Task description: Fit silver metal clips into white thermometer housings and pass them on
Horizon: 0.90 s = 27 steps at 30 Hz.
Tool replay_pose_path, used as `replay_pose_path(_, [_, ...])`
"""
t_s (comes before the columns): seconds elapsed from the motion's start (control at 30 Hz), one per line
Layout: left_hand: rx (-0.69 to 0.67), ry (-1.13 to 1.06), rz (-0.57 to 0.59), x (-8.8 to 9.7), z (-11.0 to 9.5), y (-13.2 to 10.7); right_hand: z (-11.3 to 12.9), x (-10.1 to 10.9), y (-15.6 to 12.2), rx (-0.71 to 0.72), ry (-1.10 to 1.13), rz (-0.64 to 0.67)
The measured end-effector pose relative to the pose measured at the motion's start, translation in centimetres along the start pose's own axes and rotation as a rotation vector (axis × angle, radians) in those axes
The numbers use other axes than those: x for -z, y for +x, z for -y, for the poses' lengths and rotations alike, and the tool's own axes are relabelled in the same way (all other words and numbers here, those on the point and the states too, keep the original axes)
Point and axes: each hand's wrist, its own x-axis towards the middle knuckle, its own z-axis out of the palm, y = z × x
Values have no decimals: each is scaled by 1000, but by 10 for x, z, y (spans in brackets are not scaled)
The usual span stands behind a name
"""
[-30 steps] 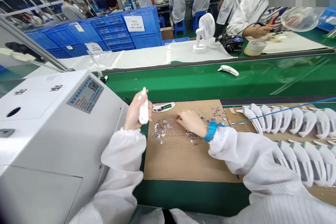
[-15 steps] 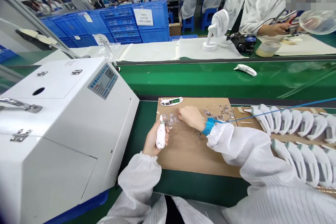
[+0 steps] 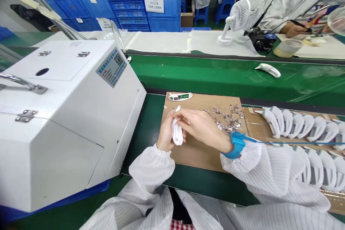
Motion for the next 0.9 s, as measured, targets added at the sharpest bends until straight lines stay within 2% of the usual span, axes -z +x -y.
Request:
replay_pose_path(0.13, [-65, 109, -14, 1, 3, -3, 2, -5, -4, 110, -214, -8])
replay_pose_path(0.27, [-61, -118, -74, 2, 7, 0, 13, -15, -16, 205, -442, 30])
replay_pose_path(0.37, [50, -273, -126, 3, 10, 4, 20, -22, -26, 241, -521, 45])
replay_pose_path(0.47, [206, -227, -89, 5, 9, 6, 14, -16, -29, 258, -488, 124])
replay_pose_path(0.53, [297, -168, -25, 5, 6, 6, -3, -5, -25, 100, -466, 102])
replay_pose_path(0.63, [327, -135, 45, 5, 2, 3, -47, 15, -13, -406, -513, -90])
replay_pose_path(0.67, [323, -134, 55, 5, 1, 3, -64, 20, -8, -536, -505, -119])
replay_pose_path(0.73, [322, -122, 70, 4, 2, 1, -97, 25, -2, -644, -449, -91])
replay_pose_path(0.8, [312, -103, 78, 3, 3, 1, -123, 22, 1, -664, -406, -56])
replay_pose_path(0.9, [280, -72, 66, 2, 4, 1, -142, 12, 0, -679, -385, -66])
